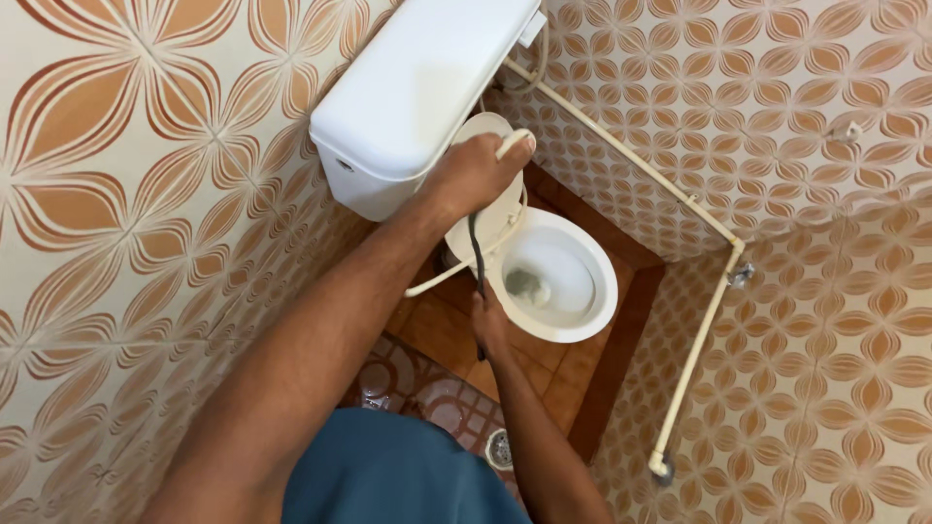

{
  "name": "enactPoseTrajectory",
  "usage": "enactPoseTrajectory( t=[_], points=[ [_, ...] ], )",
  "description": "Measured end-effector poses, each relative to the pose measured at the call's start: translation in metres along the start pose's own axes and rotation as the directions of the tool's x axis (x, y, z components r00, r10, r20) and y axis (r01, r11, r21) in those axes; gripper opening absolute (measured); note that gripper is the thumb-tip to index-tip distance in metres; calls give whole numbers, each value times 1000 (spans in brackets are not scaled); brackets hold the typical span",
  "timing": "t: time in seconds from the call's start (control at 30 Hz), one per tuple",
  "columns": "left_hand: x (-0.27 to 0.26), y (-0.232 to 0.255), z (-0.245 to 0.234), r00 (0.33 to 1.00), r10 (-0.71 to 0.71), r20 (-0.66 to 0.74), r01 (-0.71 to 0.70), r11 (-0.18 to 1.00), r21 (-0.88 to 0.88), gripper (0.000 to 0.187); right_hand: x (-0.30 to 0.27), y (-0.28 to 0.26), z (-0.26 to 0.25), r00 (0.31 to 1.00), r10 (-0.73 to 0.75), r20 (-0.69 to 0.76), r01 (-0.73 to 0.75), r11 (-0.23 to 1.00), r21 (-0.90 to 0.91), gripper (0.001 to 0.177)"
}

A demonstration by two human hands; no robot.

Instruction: The person lifts the toilet lid and scrubs the inside of the bowl with a toilet brush while rinsing it with a handheld bidet sprayer. They then close the lid and scrub and rinse the top of the lid and seat with the brush and sprayer.

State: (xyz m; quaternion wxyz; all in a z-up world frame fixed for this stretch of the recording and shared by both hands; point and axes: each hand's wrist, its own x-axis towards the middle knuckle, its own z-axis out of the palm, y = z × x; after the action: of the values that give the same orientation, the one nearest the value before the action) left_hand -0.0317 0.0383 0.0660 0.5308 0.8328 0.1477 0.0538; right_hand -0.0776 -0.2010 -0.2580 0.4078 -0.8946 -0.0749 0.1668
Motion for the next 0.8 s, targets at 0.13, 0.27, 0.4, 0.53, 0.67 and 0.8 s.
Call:
enactPoseTrajectory(
  t=[0.13, 0.27, 0.4, 0.53, 0.67, 0.8],
  points=[
    [-18, 3, 5, 999, -13, 38, 11, 999, 36, 72, -5, -3, 17, 999, -49, -5, 48, 993, -106, 55],
    [-33, 7, 10, 987, -101, 125, 106, 994, -36, 71, -24, 38, 14, 998, 55, 25, -51, 990, -134, 56],
    [-45, 9, 21, 981, -110, 158, 112, 994, -3, 72, -24, 66, 19, 990, 112, 80, -112, 994, -10, 53],
    [-49, 10, 40, 985, -66, 162, 60, 997, 40, 74, -10, 73, 16, 994, 100, 43, -94, 988, -123, 58],
    [-53, 5, 56, 972, -96, 215, 100, 995, -7, 74, -8, 85, 4, 976, 200, 89, -167, 942, -291, 58],
    [-52, 9, 71, 983, 31, 181, -34, 999, 13, 72, -16, 105, -23, 949, 278, 149, -202, 897, -393, 60]
  ],
)
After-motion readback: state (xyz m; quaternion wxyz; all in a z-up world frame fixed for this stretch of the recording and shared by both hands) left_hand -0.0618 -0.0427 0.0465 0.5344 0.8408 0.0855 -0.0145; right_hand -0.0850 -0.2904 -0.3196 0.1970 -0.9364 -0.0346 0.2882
